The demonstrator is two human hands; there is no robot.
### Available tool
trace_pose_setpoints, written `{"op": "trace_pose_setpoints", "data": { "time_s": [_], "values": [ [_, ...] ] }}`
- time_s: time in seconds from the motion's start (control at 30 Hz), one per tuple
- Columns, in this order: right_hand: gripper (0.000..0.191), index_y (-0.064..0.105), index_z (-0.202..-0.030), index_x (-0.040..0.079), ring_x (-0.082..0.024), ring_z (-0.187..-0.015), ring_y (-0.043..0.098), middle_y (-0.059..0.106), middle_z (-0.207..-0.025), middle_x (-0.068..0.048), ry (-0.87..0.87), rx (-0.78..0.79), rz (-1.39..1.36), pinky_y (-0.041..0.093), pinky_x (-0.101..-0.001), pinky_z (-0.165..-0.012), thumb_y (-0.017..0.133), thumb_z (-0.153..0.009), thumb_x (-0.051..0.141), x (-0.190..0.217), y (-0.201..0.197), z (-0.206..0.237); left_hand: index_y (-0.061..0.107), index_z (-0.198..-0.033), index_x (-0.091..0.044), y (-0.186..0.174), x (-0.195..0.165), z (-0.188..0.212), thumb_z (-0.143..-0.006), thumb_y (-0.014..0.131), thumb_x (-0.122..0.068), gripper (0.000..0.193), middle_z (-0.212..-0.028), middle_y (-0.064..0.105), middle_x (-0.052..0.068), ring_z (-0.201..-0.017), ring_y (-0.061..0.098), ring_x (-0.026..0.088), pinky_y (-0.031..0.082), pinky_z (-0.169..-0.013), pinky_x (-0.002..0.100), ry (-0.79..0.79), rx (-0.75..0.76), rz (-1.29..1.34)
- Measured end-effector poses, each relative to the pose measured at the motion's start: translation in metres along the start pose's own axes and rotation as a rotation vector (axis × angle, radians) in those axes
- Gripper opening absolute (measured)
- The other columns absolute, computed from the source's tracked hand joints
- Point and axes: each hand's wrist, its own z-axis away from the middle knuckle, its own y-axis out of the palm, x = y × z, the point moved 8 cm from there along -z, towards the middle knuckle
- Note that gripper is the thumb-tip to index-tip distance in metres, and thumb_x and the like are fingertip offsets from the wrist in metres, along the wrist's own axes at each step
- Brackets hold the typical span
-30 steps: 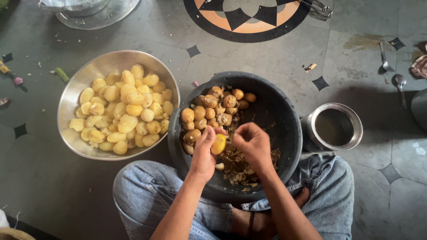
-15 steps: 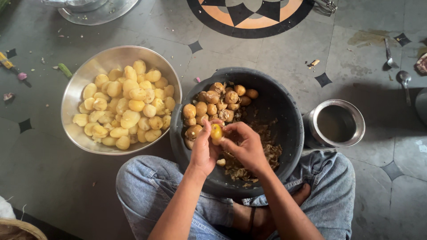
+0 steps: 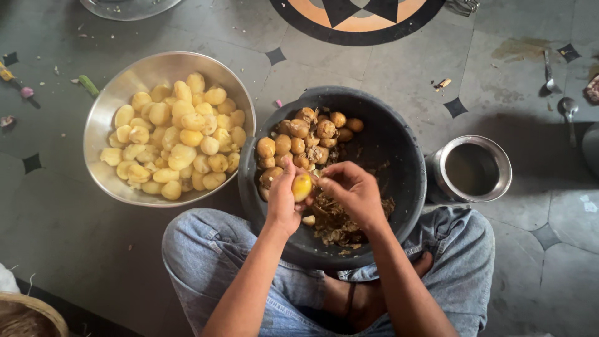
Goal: The person sits cross-legged on the floor peeling boiled potatoes by hand, one at a time, dropping the removed skins into a dark basin and placing each peeled potato into a large metal bowl. A metal cup of water sits nearby, and the person occasionally dips a hand into it.
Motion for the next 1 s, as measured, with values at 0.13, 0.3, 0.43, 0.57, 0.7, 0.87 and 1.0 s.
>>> {"op": "trace_pose_setpoints", "data": {
  "time_s": [0.13, 0.3, 0.43, 0.57, 0.7, 0.87, 1.0],
  "values": [
    [0.017, 0.069, -0.106, 0.002, -0.004, -0.090, 0.065, 0.070, -0.099, 0.003, -0.102, 0.123, 0.008, 0.055, -0.0211, -0.079, 0.072, -0.089, -0.002, 0.004, 0.013, 0.004, 0.058, -0.084, -0.007, 0.002, -0.001, 0.001, -0.103, 0.048, -0.057, 0.055, -0.066, 0.060, 0.004, -0.047, 0.056, 0.013, 0.038, -0.038, 0.023, 0.011, 0.004, -0.086],
    [0.009, 0.069, -0.104, -0.001, -0.007, -0.090, 0.064, 0.070, -0.101, -0.002, -0.066, 0.041, -0.112, 0.054, -0.0240, -0.079, 0.069, -0.095, -0.002, -0.002, 0.006, 0.002, 0.059, -0.086, -0.007, 0.007, 0.001, 0.003, -0.101, 0.048, -0.057, 0.053, -0.064, 0.059, 0.003, -0.043, 0.055, 0.013, 0.032, -0.033, 0.022, -0.050, 0.049, -0.154],
    [0.014, 0.069, -0.106, 0.000, -0.009, -0.094, 0.064, 0.070, -0.101, -0.002, -0.070, 0.073, -0.032, 0.054, -0.0248, -0.083, 0.069, -0.092, -0.002, 0.014, 0.002, 0.004, 0.057, -0.086, -0.008, 0.002, 0.006, -0.002, -0.100, 0.047, -0.058, 0.052, -0.062, 0.059, 0.003, -0.042, 0.056, 0.013, 0.036, -0.034, 0.023, -0.070, 0.031, -0.082],
    [0.021, 0.070, -0.101, 0.000, -0.011, -0.101, 0.066, 0.069, -0.104, -0.001, -0.350, 0.128, 0.229, 0.054, -0.0265, -0.088, 0.075, -0.081, -0.001, 0.049, 0.016, 0.013, 0.059, -0.089, -0.006, -0.002, 0.004, -0.008, -0.108, 0.052, -0.053, 0.051, -0.070, 0.056, 0.000, -0.054, 0.054, 0.008, 0.043, -0.045, 0.023, 0.096, 0.043, -0.163],
    [0.017, 0.069, -0.093, 0.001, -0.009, -0.092, 0.070, 0.071, -0.097, 0.001, -0.414, 0.027, 0.412, 0.056, -0.0251, -0.084, 0.074, -0.077, -0.001, 0.050, 0.014, 0.015, 0.068, -0.087, -0.006, -0.003, 0.008, -0.008, -0.105, 0.053, -0.051, 0.051, -0.069, 0.057, -0.003, -0.057, 0.052, 0.004, 0.042, -0.047, 0.021, 0.131, 0.039, -0.333],
    [0.008, 0.069, -0.093, 0.002, -0.004, -0.075, 0.062, 0.069, -0.084, 0.003, -0.060, -0.056, 0.026, 0.051, -0.0211, -0.067, 0.071, -0.085, 0.002, -0.001, -0.005, -0.002, 0.059, -0.091, -0.007, 0.008, 0.019, -0.005, -0.101, 0.048, -0.059, 0.054, -0.066, 0.061, 0.003, -0.050, 0.053, 0.011, 0.039, -0.041, 0.023, -0.097, 0.126, -0.174],
    [0.007, 0.069, -0.094, 0.000, -0.003, -0.070, 0.056, 0.064, -0.079, 0.001, 0.034, -0.185, 0.057, 0.045, -0.0214, -0.061, 0.070, -0.087, 0.001, -0.021, -0.022, -0.008, 0.063, -0.110, -0.006, 0.020, 0.002, -0.002, -0.097, 0.048, -0.063, 0.060, -0.082, 0.068, 0.008, -0.066, 0.064, 0.016, 0.047, -0.052, 0.024, -0.083, 0.243, 0.220]
  ]
}}
